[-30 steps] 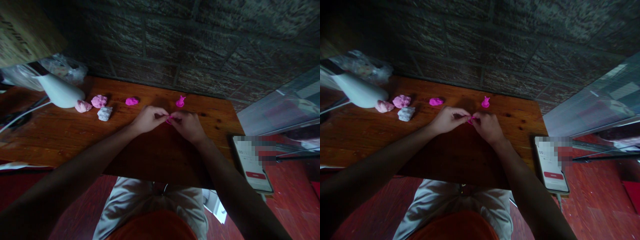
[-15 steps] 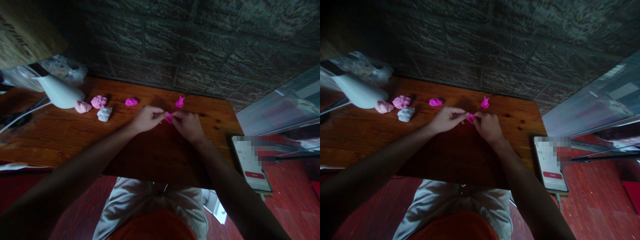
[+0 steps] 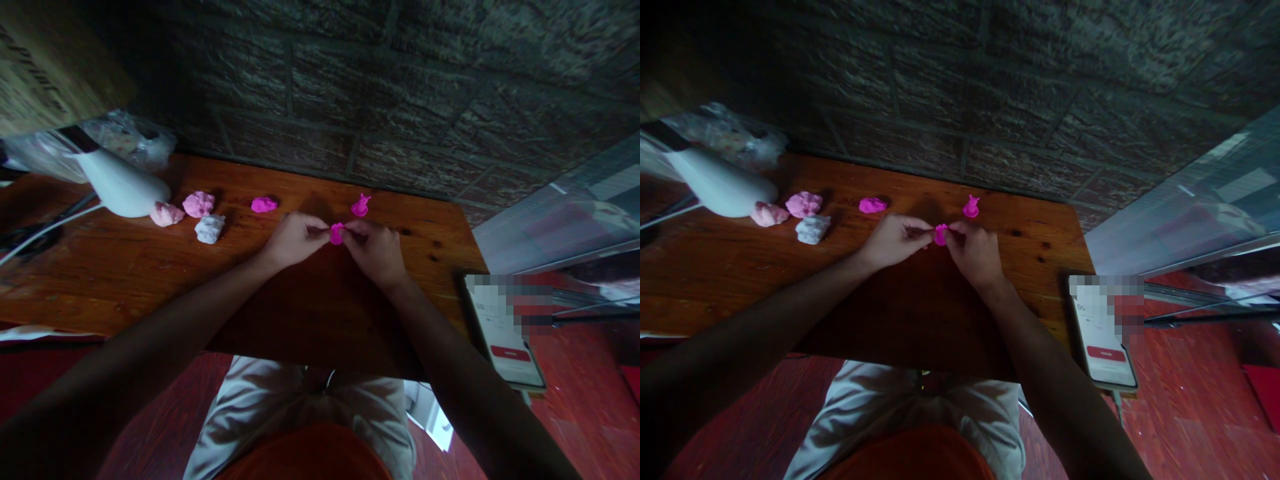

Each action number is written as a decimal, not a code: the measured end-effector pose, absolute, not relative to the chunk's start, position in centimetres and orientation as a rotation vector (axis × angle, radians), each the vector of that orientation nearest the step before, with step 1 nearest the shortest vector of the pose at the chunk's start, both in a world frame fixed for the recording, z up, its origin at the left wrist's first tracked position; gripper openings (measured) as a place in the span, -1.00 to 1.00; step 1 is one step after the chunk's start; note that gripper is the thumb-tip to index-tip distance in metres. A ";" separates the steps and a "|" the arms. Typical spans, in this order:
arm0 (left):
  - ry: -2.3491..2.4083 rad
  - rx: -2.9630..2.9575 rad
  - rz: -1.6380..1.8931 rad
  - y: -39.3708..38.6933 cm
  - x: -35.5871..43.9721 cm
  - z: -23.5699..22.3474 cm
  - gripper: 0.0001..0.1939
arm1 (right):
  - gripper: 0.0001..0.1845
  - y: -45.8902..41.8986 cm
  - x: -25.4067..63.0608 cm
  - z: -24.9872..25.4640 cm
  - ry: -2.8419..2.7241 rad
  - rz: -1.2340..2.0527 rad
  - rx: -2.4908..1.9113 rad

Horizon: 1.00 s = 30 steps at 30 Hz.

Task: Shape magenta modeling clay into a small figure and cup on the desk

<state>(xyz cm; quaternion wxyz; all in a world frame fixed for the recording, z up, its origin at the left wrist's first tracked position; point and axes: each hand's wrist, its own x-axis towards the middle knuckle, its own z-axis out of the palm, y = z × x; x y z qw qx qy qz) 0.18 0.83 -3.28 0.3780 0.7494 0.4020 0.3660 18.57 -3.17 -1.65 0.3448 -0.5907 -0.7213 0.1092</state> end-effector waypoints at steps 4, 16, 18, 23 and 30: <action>1.067 2.042 1.011 0.5 0.3 -3.1 -0.85 | -0.88 -3.0 18.5 -1.8 -1.830 0.302 -1.475; 1.140 2.351 1.035 0.4 0.2 -3.1 -0.85 | -0.84 -2.8 18.6 -2.4 -1.823 0.307 -1.453; 1.111 2.407 0.990 0.5 0.1 -3.1 -0.84 | -0.83 -2.8 18.7 -2.3 -1.857 0.283 -1.463; 0.989 2.524 0.947 0.7 0.0 -3.0 -0.82 | -0.80 -2.7 18.8 -2.5 -1.926 0.218 -1.449; 0.908 2.546 0.947 1.0 0.0 -3.4 -0.82 | -0.80 -2.5 19.0 -2.8 -2.048 0.212 -1.430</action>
